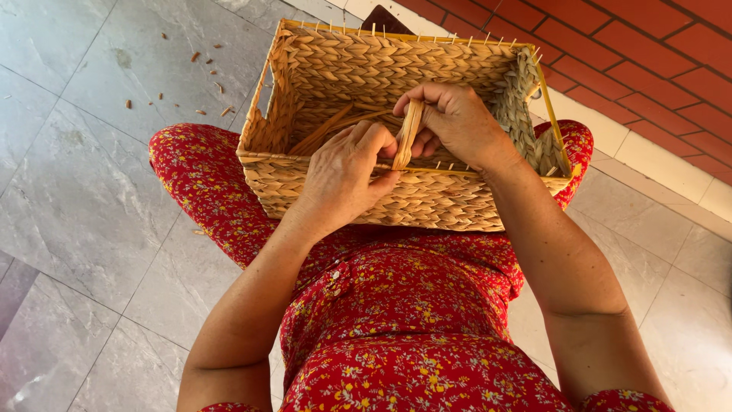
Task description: The person sits on the floor with a woven water-hyacinth basket on their lap and weaves a flat strip along the basket's rim, tucking and pressing the strip into the woven wall. They work the strip around the rim, adjusting and tightening it as they go.
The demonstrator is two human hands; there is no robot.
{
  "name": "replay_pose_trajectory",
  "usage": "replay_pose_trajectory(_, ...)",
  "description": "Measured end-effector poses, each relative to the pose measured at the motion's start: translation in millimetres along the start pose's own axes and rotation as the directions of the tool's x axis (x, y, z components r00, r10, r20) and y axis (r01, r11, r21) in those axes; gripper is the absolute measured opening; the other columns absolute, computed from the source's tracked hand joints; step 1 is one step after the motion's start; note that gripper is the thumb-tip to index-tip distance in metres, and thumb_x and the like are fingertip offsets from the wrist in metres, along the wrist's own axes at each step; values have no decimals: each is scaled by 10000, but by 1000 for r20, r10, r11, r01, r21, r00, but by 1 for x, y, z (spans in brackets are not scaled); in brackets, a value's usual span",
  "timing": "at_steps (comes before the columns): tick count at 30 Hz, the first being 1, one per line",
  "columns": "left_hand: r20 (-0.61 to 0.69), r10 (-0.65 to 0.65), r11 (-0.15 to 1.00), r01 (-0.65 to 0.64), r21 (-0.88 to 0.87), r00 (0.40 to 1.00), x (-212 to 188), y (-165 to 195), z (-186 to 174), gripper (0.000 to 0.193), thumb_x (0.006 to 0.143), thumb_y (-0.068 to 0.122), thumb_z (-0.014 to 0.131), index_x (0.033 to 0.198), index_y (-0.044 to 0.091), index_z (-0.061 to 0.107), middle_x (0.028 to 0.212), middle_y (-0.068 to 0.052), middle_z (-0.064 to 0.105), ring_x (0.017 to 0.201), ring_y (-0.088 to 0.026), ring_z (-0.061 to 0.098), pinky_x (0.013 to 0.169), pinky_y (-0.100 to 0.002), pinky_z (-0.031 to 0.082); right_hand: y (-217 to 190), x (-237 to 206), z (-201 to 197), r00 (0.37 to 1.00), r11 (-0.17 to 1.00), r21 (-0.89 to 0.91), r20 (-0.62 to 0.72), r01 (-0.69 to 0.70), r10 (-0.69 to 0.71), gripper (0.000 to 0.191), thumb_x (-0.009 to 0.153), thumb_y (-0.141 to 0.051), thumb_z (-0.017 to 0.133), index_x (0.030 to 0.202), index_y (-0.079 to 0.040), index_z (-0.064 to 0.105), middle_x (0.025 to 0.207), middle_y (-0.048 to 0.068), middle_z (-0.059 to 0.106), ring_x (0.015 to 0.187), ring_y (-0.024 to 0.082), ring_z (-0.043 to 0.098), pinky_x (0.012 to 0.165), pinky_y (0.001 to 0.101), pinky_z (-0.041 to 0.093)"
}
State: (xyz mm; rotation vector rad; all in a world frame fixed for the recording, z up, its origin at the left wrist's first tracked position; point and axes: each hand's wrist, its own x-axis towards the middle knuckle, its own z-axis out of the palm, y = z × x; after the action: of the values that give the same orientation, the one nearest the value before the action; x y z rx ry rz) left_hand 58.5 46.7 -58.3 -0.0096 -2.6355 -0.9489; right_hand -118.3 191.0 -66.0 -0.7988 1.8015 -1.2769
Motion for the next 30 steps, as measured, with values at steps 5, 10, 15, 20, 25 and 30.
replay_pose_trajectory(5, 72, -47, 981, 59, -182, 996, 3, 1, -11, 320, 854, 151, 806, 1074, 95, 580, 1025, -29, 678, 943, -226, 725, 770, -401, 558, 0, 1, 0, 997, 999, -19, 70, -28, 29, 228, 1040, -54, 490, 1147, -47, 692, 837, 27, 720, 670, 75, 701, 578, 217, 586)
replay_pose_trajectory(10, 91, -89, 992, 97, -86, 992, 3, 1, -8, 243, 869, 196, 813, 1004, 92, 640, 969, -48, 671, 888, -249, 717, 736, -411, 546, 2, -1, -1, 997, 999, 39, 72, -29, 26, 216, 1062, -92, 489, 1149, -47, 681, 842, 17, 731, 662, 70, 698, 582, 216, 583)
replay_pose_trajectory(15, 37, 40, 975, -47, 218, 999, 5, 3, 7, 240, 821, 227, 815, 923, 65, 670, 859, -73, 640, 810, -262, 684, 907, -469, 521, 6, 0, 1, 996, 1000, 7, 81, -25, 24, 208, 1052, -83, 506, 1127, -36, 695, 854, 20, 729, 672, 65, 687, 599, 217, 597)
replay_pose_trajectory(20, -14, 22, 996, -21, 92, 1000, 2, 1, 5, 286, 825, 160, 826, 965, 67, 595, 917, -68, 639, 896, -279, 674, 870, -430, 518, 7, 0, 0, 997, 998, 54, 77, -35, 31, 212, 1052, -85, 495, 1103, -41, 696, 830, 23, 728, 656, 74, 696, 587, 221, 582)
replay_pose_trajectory(25, 12, 3, 997, -2, -80, 1000, 0, 2, -5, 350, 811, 126, 824, 1047, 87, 570, 1008, -47, 673, 963, -264, 697, 819, -416, 530, 5, 1, -1, 995, 998, 25, 86, -52, 50, 219, 1040, -79, 485, 1098, -49, 693, 822, 33, 727, 661, 85, 714, 576, 225, 590)
replay_pose_trajectory(30, 52, -42, 987, 49, -152, 998, 3, 4, -9, 254, 879, 156, 799, 1030, 94, 604, 1000, -27, 700, 942, -230, 728, 765, -412, 554, 10, 4, -2, 991, 999, -7, 124, -52, 53, 222, 1061, -96, 453, 1098, -56, 668, 837, 34, 710, 669, 78, 699, 586, 235, 593)
